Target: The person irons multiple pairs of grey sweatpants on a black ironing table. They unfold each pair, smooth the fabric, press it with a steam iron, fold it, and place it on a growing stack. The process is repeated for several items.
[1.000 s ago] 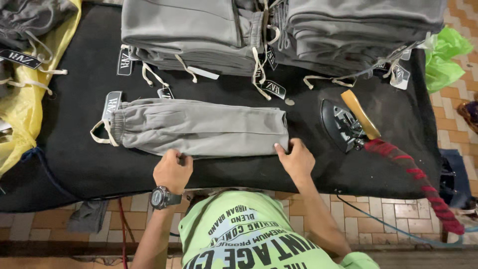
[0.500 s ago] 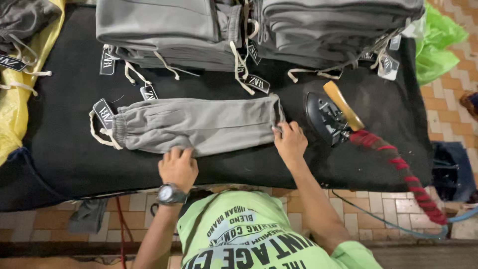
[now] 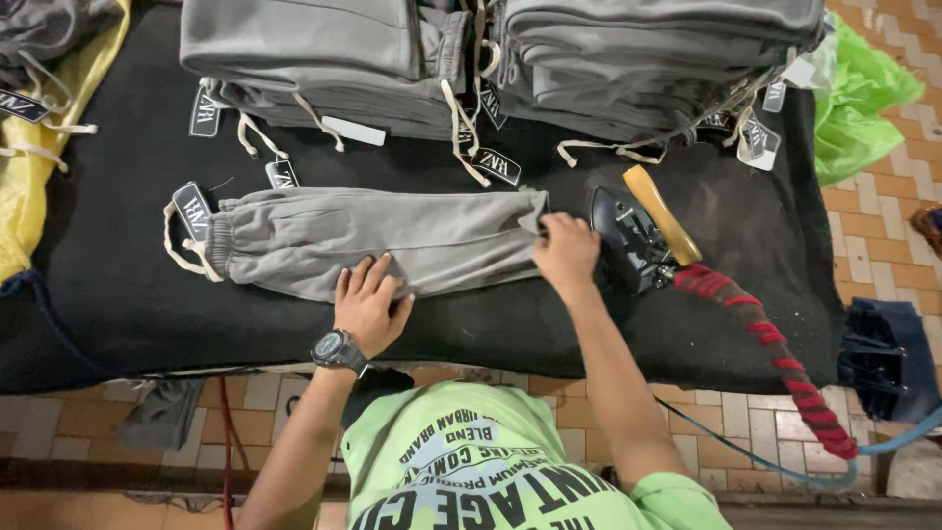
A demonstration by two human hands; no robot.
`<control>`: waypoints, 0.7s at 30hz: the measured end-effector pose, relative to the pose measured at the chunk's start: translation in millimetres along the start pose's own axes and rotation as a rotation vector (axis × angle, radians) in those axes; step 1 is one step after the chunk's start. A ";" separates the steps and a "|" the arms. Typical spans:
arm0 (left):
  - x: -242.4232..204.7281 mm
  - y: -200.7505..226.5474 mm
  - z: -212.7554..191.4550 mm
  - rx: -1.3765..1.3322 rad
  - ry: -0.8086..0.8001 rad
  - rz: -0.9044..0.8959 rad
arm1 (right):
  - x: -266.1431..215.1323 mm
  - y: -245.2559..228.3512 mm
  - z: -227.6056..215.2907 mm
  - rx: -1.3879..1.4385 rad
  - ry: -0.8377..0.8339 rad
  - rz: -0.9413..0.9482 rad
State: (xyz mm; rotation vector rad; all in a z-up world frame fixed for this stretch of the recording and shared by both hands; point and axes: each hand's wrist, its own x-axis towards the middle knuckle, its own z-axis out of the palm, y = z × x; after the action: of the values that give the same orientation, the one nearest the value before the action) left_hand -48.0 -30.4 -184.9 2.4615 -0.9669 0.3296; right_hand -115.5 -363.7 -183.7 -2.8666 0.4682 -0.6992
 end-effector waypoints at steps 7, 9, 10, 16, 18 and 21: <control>16.1 -1.7 -20.3 -0.026 -0.138 0.014 | -6.9 0.7 -17.1 -0.008 -0.340 0.164; 29.4 -11.6 -27.5 -0.045 -0.402 -0.145 | -1.6 -14.4 -21.0 -0.032 -0.239 0.155; 42.1 -21.3 -31.3 -0.051 -0.527 -0.222 | 9.1 -18.5 -25.4 -0.061 -0.130 0.106; 84.6 -102.6 -52.4 0.205 -0.059 -0.089 | 30.8 43.8 -84.9 -0.270 0.243 0.204; 89.4 -123.2 -57.3 0.205 -0.119 -0.143 | 14.3 86.9 -105.7 -0.430 0.150 0.212; 103.9 -143.4 -58.3 0.169 -0.245 -0.162 | -8.6 125.2 -110.9 -0.312 -0.117 0.335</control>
State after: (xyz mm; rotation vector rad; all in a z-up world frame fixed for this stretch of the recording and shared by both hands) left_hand 123.1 31.2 -143.6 2.7632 -0.8567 0.0582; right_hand -207.9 -486.6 -117.4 -2.9685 1.0929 -0.4297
